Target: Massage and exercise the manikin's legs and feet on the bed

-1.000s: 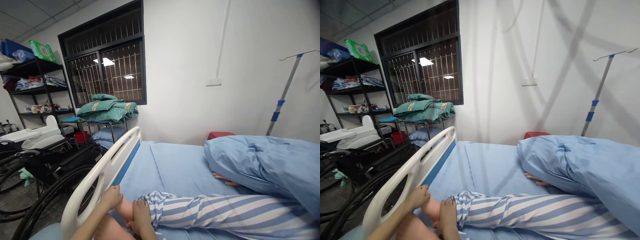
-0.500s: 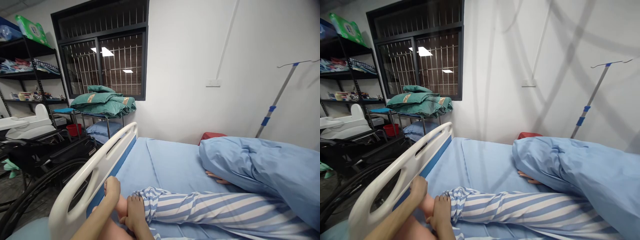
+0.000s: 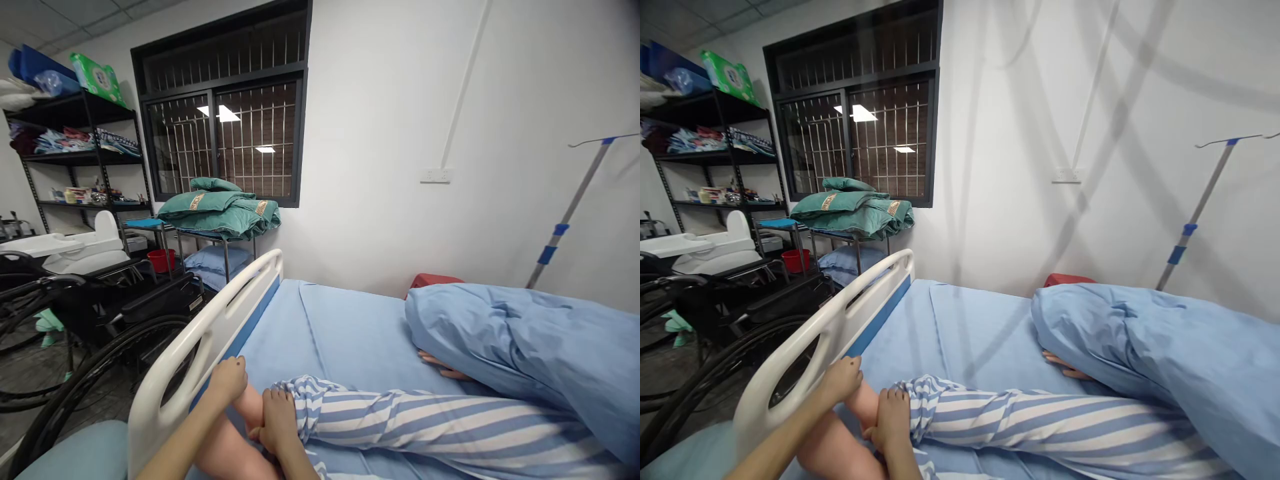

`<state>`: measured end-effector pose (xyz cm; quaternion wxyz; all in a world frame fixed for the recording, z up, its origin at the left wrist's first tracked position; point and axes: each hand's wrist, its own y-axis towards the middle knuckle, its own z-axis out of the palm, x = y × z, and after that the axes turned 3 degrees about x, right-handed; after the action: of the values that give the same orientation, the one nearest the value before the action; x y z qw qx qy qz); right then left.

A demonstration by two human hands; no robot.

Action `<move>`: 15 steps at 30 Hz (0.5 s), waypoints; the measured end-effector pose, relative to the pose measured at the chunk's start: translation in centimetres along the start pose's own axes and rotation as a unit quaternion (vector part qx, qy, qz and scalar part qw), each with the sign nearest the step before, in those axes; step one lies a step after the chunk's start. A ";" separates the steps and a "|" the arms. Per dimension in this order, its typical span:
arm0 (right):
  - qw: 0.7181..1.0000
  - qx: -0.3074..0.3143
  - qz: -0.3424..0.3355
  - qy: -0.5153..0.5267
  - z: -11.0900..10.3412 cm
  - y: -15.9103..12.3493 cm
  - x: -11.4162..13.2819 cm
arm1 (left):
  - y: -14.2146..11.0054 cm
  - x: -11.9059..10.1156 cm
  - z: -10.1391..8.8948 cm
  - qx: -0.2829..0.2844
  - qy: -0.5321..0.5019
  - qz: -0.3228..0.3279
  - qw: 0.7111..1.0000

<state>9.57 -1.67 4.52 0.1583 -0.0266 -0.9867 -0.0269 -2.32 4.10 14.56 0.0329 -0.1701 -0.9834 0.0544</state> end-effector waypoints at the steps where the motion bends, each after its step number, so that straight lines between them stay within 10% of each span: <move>1: 1.000 0.001 0.000 0.002 -0.1 0.0 0.0 | -0.2 0.3 -0.1 0.001 0.000 0.005 1.000; 15: 1.000 0.008 -0.022 -0.018 -0.5 -0.3 -0.3 | 2.1 -2.4 -0.7 0.068 0.113 -0.017 0.991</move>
<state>9.99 -1.97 4.84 0.1399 -0.0038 -0.9899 -0.0218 0.72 5.32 14.90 0.1559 -0.1559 -0.9701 0.1011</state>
